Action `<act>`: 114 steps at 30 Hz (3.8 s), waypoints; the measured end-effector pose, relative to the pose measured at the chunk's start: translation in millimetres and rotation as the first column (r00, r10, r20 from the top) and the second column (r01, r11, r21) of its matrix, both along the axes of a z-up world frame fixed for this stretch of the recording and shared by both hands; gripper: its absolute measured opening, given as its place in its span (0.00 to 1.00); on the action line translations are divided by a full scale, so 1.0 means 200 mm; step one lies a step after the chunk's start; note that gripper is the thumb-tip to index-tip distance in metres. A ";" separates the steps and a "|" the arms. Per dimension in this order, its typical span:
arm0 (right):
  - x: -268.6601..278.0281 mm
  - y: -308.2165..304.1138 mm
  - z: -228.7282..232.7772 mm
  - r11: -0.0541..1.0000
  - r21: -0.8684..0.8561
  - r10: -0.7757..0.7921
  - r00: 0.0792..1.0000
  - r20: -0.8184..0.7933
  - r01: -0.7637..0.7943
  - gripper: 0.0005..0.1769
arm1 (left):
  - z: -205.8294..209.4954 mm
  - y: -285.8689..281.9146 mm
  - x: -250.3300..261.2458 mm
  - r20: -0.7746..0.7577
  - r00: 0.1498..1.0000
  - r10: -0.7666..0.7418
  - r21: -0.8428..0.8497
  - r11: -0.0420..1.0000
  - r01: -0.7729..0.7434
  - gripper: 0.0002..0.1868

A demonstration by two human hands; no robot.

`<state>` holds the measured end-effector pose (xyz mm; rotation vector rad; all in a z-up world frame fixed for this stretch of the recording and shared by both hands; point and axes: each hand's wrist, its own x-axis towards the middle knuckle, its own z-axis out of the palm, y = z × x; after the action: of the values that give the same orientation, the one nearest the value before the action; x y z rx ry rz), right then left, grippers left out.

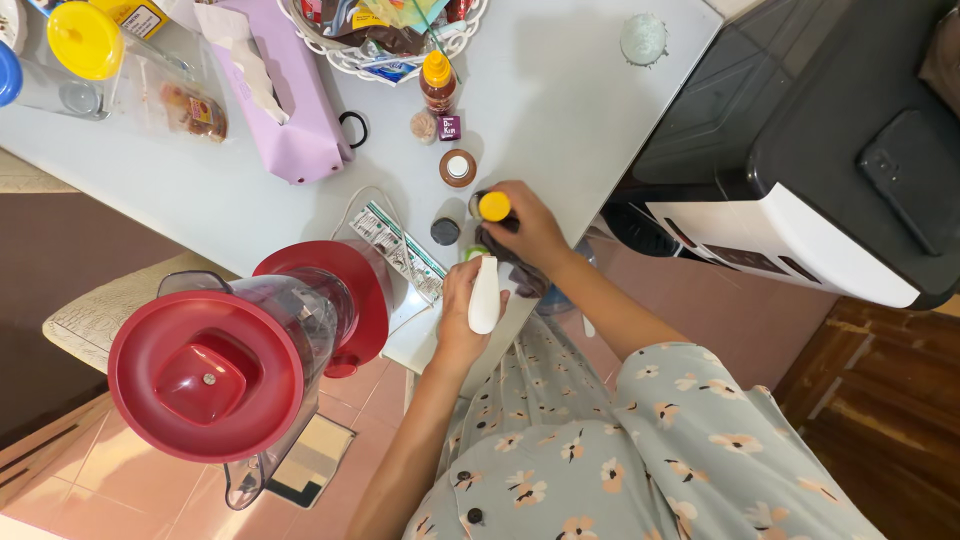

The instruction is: The person cleans a cluttered dining table using a spray bottle and a cloth. They move various items including a blender, food containers, and snack boxes to wipe the surface underneath, then return the items to the table.

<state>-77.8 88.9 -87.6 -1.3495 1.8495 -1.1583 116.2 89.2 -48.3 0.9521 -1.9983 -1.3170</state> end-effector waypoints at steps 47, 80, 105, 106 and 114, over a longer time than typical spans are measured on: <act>-0.08 0.26 -0.10 0.991 0.132 0.034 0.919 -0.392 0.020 0.21 | 0.36 -0.58 -0.07 -0.099 0.903 0.419 -0.101 0.898 -0.428 0.31; -0.43 -0.01 -0.01 0.746 -0.286 -0.500 0.790 0.355 0.601 0.20 | -0.09 -0.67 -0.14 -0.155 0.913 0.378 0.142 0.923 -0.358 0.49; 0.24 -0.04 0.08 0.997 -0.038 0.065 0.982 -0.180 -0.073 0.20 | -0.45 -0.16 -0.11 0.205 0.912 0.355 -0.006 0.933 -0.361 0.26; 0.23 -0.04 0.02 0.999 0.046 -0.017 0.998 -0.062 0.019 0.16 | -0.45 -0.16 -0.10 0.240 0.909 0.340 0.047 0.931 -0.361 0.24; -0.07 0.14 -0.23 0.965 0.169 -0.175 0.973 -0.153 0.201 0.20 | -0.36 -0.22 -0.10 0.094 0.950 0.298 0.172 0.935 -0.311 0.33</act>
<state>-91.3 117.5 -134.3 -1.1955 2.1655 -0.9775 96.8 44.6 -120.6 1.3495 -1.7080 -1.3235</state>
